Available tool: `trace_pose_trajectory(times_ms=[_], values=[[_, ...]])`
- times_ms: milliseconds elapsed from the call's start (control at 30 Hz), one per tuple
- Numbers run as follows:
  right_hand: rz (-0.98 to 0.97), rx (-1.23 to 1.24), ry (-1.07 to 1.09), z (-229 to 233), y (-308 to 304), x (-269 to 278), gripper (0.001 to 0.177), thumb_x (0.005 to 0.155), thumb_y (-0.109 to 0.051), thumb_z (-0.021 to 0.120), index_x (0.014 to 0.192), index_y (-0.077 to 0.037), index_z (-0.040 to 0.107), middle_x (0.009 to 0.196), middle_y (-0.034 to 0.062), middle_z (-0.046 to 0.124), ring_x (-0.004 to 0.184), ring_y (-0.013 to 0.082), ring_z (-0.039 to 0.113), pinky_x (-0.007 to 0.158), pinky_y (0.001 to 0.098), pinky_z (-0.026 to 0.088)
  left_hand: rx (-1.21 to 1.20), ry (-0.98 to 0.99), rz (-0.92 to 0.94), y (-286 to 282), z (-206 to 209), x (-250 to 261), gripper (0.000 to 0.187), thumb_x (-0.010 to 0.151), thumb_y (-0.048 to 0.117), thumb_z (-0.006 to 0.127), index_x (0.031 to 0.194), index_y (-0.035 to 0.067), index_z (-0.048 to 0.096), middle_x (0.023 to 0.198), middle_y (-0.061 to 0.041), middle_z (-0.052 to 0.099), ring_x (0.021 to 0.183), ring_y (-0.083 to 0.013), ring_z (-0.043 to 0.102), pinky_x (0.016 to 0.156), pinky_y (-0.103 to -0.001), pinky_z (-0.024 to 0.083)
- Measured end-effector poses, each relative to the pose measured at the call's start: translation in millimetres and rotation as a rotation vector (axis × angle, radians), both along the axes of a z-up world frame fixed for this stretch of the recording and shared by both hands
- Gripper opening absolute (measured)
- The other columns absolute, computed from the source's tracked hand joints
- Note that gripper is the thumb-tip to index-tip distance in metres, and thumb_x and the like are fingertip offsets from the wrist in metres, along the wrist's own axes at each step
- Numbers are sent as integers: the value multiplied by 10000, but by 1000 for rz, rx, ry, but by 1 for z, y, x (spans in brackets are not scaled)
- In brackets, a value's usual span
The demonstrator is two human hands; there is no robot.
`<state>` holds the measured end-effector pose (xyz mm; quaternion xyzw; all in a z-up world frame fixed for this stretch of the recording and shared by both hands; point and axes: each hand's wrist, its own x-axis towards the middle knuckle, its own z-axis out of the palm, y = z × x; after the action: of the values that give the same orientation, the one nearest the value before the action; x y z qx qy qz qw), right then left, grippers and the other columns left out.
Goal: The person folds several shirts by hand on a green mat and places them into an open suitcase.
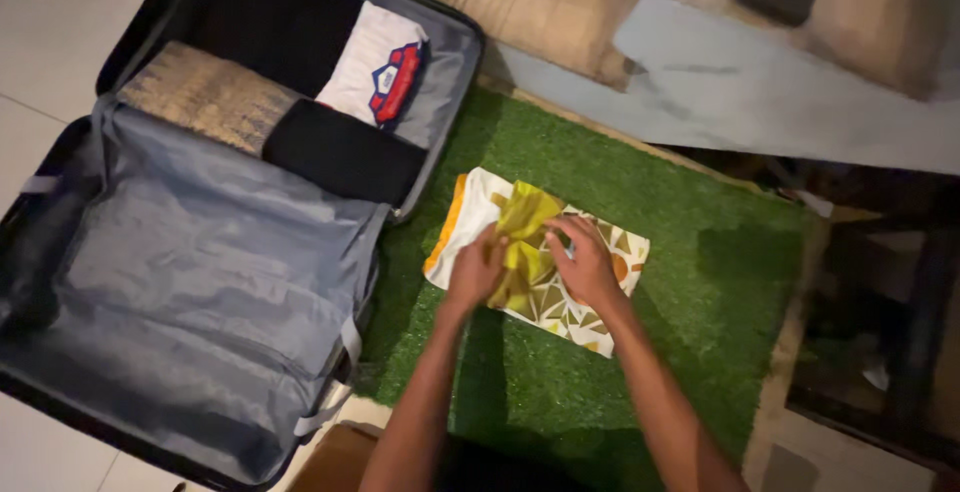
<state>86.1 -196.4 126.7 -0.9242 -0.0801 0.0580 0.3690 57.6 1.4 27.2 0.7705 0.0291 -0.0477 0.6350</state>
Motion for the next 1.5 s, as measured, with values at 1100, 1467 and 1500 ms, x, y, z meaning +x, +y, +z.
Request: trace_pose_trajectory(times_ms=[1100, 1467, 1500], values=[[162, 23, 63, -89, 76, 115, 227, 851, -181, 754, 1063, -108, 713, 1019, 93, 709, 933, 234, 689, 850, 387, 553, 260, 12, 390, 65, 10, 13, 355, 960, 325, 651, 1224, 91, 695, 1107, -237, 741, 1023, -442, 690, 848, -491, 560], [123, 108, 37, -119, 74, 116, 262, 946, -164, 684, 1193, -77, 702, 988, 109, 721, 877, 237, 707, 742, 355, 552, 141, 158, 466, 66, -7, -11, 417, 1018, 327, 594, 1340, 63, 610, 1131, -253, 729, 1060, -449, 694, 851, -487, 555], [126, 108, 37, -118, 76, 116, 262, 946, -164, 684, 1193, -77, 702, 988, 109, 721, 877, 237, 707, 742, 355, 552, 141, 158, 470, 65, 2, -14, 417, 1018, 327, 594, 1340, 63, 610, 1131, -253, 729, 1060, -449, 694, 851, -487, 555]])
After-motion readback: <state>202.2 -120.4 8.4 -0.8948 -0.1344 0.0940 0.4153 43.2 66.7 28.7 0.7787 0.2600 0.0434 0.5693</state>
